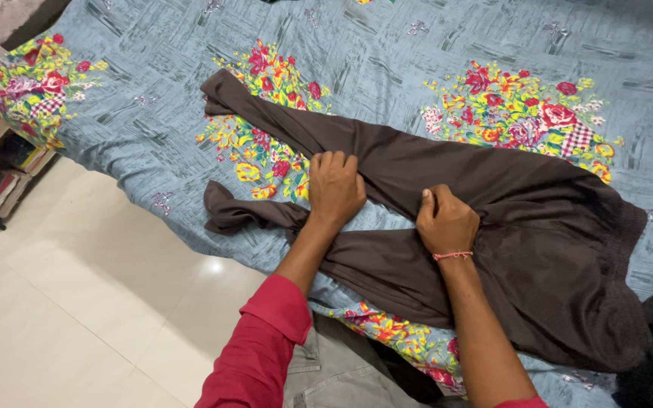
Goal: The person folds several pairs of trousers by hand on a bed and places them into a stack.
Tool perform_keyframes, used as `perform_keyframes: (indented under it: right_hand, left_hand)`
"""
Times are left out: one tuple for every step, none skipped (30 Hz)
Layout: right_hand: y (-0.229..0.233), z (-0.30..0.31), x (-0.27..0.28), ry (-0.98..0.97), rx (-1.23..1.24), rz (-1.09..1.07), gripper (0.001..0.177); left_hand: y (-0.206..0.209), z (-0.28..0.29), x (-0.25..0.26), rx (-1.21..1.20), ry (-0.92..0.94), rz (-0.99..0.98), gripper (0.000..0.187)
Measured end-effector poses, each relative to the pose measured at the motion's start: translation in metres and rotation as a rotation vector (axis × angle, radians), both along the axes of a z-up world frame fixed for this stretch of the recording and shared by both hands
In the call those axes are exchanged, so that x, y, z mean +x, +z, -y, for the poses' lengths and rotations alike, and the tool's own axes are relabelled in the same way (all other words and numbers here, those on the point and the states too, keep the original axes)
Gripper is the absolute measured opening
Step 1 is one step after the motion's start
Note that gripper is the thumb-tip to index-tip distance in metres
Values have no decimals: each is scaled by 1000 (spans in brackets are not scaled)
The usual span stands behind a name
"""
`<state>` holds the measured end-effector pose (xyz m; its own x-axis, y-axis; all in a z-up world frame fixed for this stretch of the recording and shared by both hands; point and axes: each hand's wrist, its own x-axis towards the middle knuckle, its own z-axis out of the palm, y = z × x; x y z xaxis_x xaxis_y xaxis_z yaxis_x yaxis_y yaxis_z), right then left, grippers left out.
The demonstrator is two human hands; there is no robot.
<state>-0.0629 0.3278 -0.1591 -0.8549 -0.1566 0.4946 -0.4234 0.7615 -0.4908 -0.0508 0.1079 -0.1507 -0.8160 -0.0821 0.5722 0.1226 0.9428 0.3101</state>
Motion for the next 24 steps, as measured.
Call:
perform_keyframes:
  right_hand:
    - [-1,1,-1,-5,57,12,19]
    - [-2,1,-3,-6,115,22,20]
    - [-3,0,-4,-20,121,32,20]
    - [-4,1,-4,-20,125,40,21]
    - [-5,1,-4,-21,129,48,21]
    - [-6,2,-5,-19,138,45,21]
    - [-7,2,-5,-17,146,43,20]
    - [-7,0,-6,-20,158,37,19]
    - [-9,-1,-5,-17,163,36,19]
    - [-10,-2,-5,-18,169,32,19]
    - [-12,-2,-7,-20,175,29,19]
    - [-13,-4,-8,-13,182,13,19]
    - [-15,-6,-10,-7,188,-2,20]
    - [-18,-5,-9,2,196,-13,20]
    - [-19,-5,-9,-10,226,4,20]
    - [-20,-6,-9,-32,255,20,20]
    - [-20,-6,-9,-54,285,35,21]
    - [-20,-6,-9,-57,281,41,20]
    - [-19,-5,-8,-60,277,46,20]
    - [-18,-2,-7,-68,271,55,20]
    - [-17,0,-8,-71,276,76,21]
    - [-15,-2,-7,-82,285,103,21]
    - [-14,-2,-6,-92,293,129,21]
    - [-14,-1,-6,-90,288,120,21]
  left_hand:
    - [3,-1,1,-13,27,-16,14]
    - [6,-1,2,-25,59,-32,15]
    - [9,-3,2,-33,74,-88,16]
    - [12,-4,3,-44,101,-146,17]
    - [13,-3,4,-57,128,-203,19]
    - [14,-2,5,-44,97,-207,19]
    - [12,0,7,-31,66,-211,19]
    - [8,0,7,-14,32,-220,19]
    - [4,2,7,-7,22,-121,19]
    - [-1,4,4,2,8,-27,21]
    - [-6,11,-1,13,-7,68,24]
    - [-12,20,-8,9,53,114,25]
    - [-15,33,-19,6,114,159,27]
    - [-18,48,-28,6,175,211,28]
    - [-19,70,-35,31,273,190,33]
    - [-19,93,-40,53,362,167,41]
    - [-19,116,-40,119,437,211,49]
    - [-17,133,-40,185,507,254,59]
    - [-17,139,-42,213,559,150,63]
    - [-17,144,-42,237,606,47,68]
    - [-17,150,-44,260,652,-56,72]
    - [-17,155,-47,284,729,-103,78]
    - [-17,161,-53,307,807,-150,85]
    - [-18,167,-57,333,889,-195,91]
